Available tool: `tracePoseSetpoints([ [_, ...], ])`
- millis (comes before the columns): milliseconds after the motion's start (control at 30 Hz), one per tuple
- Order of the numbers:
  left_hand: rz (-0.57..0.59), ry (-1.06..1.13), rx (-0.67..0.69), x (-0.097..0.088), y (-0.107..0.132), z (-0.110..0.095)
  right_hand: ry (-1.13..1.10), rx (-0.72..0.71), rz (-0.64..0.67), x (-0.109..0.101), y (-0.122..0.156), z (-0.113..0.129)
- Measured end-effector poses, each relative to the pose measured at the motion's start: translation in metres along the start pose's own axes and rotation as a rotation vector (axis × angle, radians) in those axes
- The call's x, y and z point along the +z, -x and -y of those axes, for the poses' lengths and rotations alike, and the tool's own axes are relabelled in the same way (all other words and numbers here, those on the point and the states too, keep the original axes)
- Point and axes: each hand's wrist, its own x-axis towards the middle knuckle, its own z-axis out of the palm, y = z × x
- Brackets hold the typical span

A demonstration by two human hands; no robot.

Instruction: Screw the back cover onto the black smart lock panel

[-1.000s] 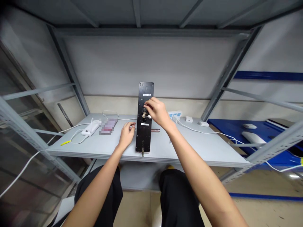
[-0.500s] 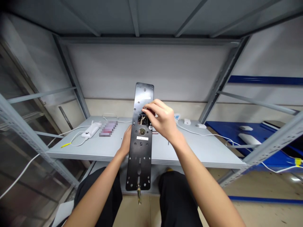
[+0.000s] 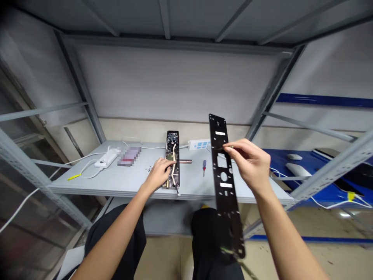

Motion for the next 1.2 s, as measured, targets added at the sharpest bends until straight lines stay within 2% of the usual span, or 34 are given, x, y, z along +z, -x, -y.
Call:
tracePoseSetpoints([
  [67,0.003,-0.021,0.015,0.001,0.0,-0.001,-0.011,0.057,0.029,-0.019,0.008,-0.024],
  [167,-0.001,-0.02,0.041,0.004,-0.001,-0.002,0.004,0.151,0.139,-0.041,0.021,-0.054],
  [233,-0.005,-0.025,0.058,0.006,-0.002,-0.002,0.021,0.182,0.184,-0.048,0.031,-0.071],
  [333,-0.011,-0.037,0.083,0.009,-0.004,-0.002,0.043,0.209,0.224,-0.049,0.047,-0.092],
  [567,-0.022,-0.046,0.117,0.014,-0.006,0.0,-0.018,0.304,0.269,-0.025,0.066,-0.139],
  [667,-0.039,-0.015,0.11,0.016,-0.009,0.002,-0.007,0.337,0.333,-0.01,0.064,-0.158],
  [833,-0.095,0.11,0.002,0.013,-0.014,0.002,0.015,0.378,0.47,0.016,0.053,-0.187],
  [967,-0.084,0.148,-0.044,0.008,-0.017,-0.001,0.052,0.404,0.554,0.032,0.045,-0.209],
  [1200,-0.101,0.102,-0.031,0.003,-0.021,-0.004,0.188,0.494,0.608,0.05,0.047,-0.231],
])
